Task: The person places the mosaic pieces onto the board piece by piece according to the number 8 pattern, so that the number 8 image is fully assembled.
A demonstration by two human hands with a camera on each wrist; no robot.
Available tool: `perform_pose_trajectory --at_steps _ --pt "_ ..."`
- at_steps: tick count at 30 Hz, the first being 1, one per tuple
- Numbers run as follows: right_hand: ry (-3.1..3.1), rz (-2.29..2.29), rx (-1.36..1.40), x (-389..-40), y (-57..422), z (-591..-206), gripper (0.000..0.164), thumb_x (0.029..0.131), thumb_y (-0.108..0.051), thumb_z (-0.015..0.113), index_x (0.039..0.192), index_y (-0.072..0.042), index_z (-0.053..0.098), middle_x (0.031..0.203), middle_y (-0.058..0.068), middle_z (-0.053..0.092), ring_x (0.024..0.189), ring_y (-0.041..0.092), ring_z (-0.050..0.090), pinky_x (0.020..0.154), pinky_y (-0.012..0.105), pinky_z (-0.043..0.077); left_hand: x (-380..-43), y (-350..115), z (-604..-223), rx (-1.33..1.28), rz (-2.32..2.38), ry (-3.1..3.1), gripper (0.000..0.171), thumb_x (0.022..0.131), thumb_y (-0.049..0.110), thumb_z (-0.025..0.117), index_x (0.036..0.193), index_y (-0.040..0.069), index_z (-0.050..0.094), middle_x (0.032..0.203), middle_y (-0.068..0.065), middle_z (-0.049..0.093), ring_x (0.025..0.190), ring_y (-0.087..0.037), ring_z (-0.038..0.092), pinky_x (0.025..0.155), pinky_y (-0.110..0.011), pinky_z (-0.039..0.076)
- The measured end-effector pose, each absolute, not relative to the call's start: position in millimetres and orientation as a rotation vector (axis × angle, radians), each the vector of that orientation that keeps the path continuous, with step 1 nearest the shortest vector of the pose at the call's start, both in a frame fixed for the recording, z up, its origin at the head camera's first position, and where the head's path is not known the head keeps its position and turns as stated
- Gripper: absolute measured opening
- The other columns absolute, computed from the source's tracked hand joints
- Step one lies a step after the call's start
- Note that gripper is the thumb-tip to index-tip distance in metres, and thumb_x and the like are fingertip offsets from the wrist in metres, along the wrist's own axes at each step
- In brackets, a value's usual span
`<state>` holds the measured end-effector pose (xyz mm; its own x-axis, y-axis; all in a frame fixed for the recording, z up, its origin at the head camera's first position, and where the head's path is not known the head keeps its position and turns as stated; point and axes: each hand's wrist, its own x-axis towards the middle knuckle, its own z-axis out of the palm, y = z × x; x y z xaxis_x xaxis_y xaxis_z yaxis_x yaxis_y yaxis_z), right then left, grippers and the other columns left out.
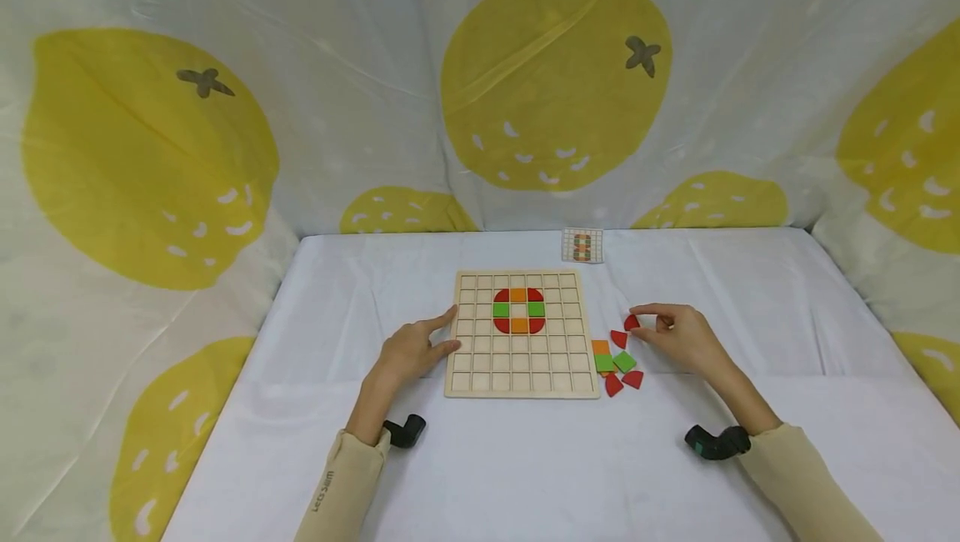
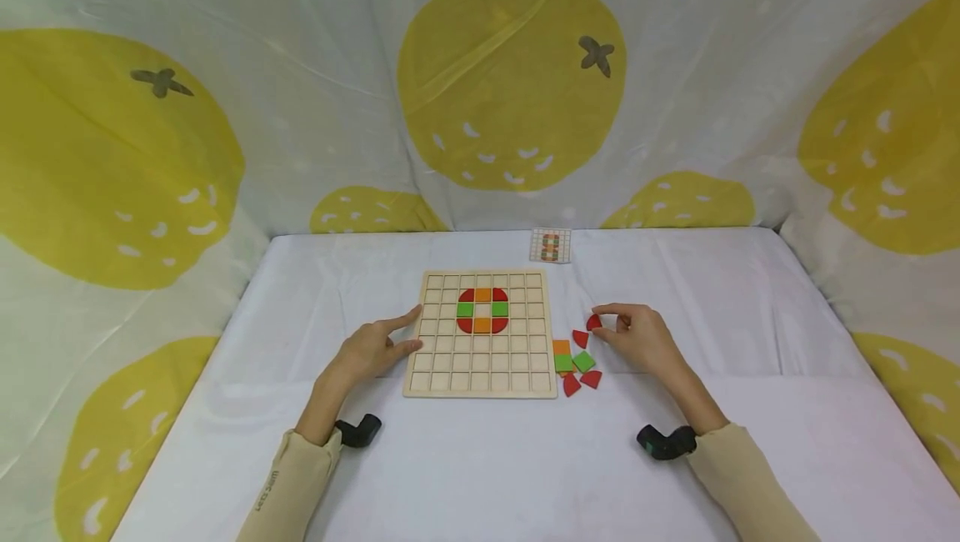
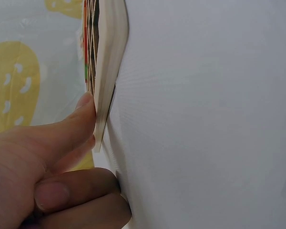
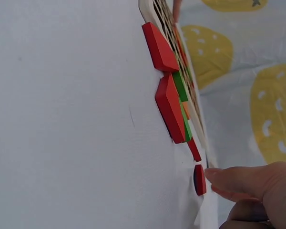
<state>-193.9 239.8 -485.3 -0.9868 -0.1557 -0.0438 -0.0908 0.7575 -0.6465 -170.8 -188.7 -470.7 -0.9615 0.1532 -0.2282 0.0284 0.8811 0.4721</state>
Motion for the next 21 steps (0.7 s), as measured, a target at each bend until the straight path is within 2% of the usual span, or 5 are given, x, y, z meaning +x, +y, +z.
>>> perform_pose_trajectory --at_steps 1,4,10,15,21 --pt "2.854 -1.036 -0.215 -194.8 240.9 -485.1 0.036 0.092 -0.021 0.08 0.125 -0.009 0.075 0.065 0.0 0.043 0.061 0.014 0.038 0.054 0.026 0.028 -170.8 -188.7 -470.7 0.139 0.698 2.791 0.066 0.1 0.041 0.068 0.159 0.027 0.042 0.103 -0.021 0.076 0.077 -0.02 0.056 0.064 -0.031 0.042" --pt "2.834 -1.025 -0.246 -196.8 243.2 -483.9 0.033 0.094 -0.018 0.077 0.125 -0.009 0.075 0.065 0.0 0.044 0.062 0.016 0.039 0.055 0.027 0.03 -171.1 -188.5 -470.7 0.133 0.705 2.785 0.066 0.099 0.041 0.069 0.159 0.028 0.042 0.09 -0.018 0.074 0.072 -0.019 0.054 0.062 -0.031 0.041" --pt "2.794 -1.044 -0.22 -199.7 244.4 -484.4 0.03 0.094 -0.016 0.076 0.123 -0.009 0.076 0.065 -0.001 0.043 0.063 0.016 0.039 0.056 0.027 0.03 -171.2 -188.0 -470.9 0.129 0.718 2.776 0.067 0.099 0.04 0.069 0.159 0.028 0.042 0.063 -0.007 0.058 0.063 -0.017 0.045 0.057 -0.03 0.036" --pt "2.818 -1.029 -0.221 -201.3 245.1 -484.8 0.028 0.092 -0.016 0.078 0.118 -0.008 0.077 0.064 -0.001 0.041 0.063 0.015 0.038 0.056 0.026 0.029 -170.9 -188.3 -471.0 0.134 0.721 2.781 0.067 0.099 0.04 0.069 0.159 0.028 0.042 0.058 -0.004 0.052 0.059 -0.016 0.038 0.055 -0.029 0.034" --pt "2.857 -1.005 -0.211 -202.0 244.2 -483.9 0.025 0.09 -0.017 0.08 0.112 -0.005 0.078 0.065 -0.001 0.042 0.066 0.016 0.039 0.057 0.026 0.03 -170.2 -188.6 -470.5 0.141 0.725 2.784 0.067 0.099 0.04 0.069 0.159 0.027 0.042 0.057 -0.002 0.048 0.058 -0.015 0.036 0.055 -0.029 0.034"
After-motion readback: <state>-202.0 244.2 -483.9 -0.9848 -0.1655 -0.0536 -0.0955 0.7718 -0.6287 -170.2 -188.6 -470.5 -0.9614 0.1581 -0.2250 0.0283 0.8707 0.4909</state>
